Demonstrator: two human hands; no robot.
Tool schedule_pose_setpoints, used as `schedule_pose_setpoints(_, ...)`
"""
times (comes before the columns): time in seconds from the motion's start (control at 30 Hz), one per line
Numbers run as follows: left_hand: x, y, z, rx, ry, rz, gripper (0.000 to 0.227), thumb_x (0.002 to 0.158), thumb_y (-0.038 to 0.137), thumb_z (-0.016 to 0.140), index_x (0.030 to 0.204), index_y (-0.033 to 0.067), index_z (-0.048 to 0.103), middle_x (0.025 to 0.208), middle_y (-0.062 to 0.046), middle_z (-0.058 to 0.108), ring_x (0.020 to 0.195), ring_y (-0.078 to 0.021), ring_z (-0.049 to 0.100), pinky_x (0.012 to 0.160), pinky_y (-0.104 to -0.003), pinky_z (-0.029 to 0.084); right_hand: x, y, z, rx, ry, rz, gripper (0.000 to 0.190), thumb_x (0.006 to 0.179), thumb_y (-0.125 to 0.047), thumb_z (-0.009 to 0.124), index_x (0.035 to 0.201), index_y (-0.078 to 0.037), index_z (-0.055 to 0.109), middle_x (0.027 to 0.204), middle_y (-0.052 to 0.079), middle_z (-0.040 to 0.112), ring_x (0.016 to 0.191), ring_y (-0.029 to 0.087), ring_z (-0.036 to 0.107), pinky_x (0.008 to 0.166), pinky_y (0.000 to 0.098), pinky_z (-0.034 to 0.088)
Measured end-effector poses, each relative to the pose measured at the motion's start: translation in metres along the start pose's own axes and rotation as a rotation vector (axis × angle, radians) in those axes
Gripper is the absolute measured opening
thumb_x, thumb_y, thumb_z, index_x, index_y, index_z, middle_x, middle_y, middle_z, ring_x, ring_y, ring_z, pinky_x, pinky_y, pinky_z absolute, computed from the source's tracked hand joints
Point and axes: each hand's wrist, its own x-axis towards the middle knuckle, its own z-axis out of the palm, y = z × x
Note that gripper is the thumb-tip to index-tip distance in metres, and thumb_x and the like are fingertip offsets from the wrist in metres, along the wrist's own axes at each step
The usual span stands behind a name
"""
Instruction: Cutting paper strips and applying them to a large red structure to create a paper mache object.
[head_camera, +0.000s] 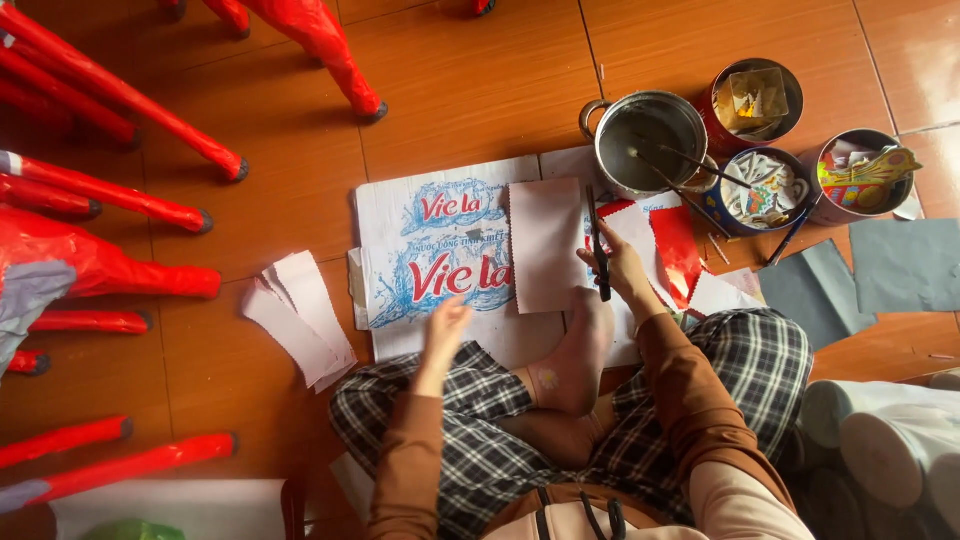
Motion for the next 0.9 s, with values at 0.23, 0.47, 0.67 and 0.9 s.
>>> schedule_pose_setpoints(0.23,0.048,-0.067,0.132,0.047,0.074,-0.226,0.055,0.083,0.040,0.080,0.122,0.0051,0.063,0.089,-0.010,0.073,0.082,-0.0182,0.070,0.072,-0.034,0.055,-0.001,0.002,0.000,-0.031,-0.040,-0.027,0.086,0.078,-0.048,0.082,0.150,-0.021,0.043,0.064,0.012,0.066,0.057,0.026,0.069,0.061,0.0360,0.052)
schedule_pose_setpoints(0.47,0.040,-0.038,0.152,0.221,0.041,-0.177,0.052,0.078,0.029,0.077,0.119,0.0011,0.061,0.110,-0.022,0.067,0.109,-0.0362,0.064,0.091,-0.046,0.052,0.012,0.018,0.007,-0.092,-0.048,-0.073,0.080,0.082,-0.041,0.078,0.152,-0.025,0.042,0.062,0.012,0.065,0.065,0.031,0.069,0.070,0.0417,0.051)
schedule_pose_setpoints(0.67,0.026,-0.011,0.158,0.103,0.033,-0.143,0.057,0.077,0.016,0.076,0.126,-0.0016,0.051,0.122,-0.026,0.059,0.125,-0.0374,0.055,0.104,-0.047,0.044,0.014,0.022,0.010,-0.120,-0.036,-0.093,0.080,0.083,-0.039,0.077,0.153,-0.029,0.040,0.063,0.012,0.064,0.070,0.033,0.068,0.074,0.0443,0.050)
schedule_pose_setpoints(0.9,0.037,-0.026,0.119,0.133,0.183,-0.053,0.057,0.080,0.012,0.077,0.128,-0.0066,0.051,0.125,-0.032,0.057,0.125,-0.0440,0.053,0.105,-0.050,0.043,-0.033,-0.011,0.002,-0.006,-0.084,-0.074,0.083,0.081,-0.043,0.079,0.152,-0.025,0.041,0.056,0.006,0.065,0.056,0.023,0.069,0.065,0.0340,0.052)
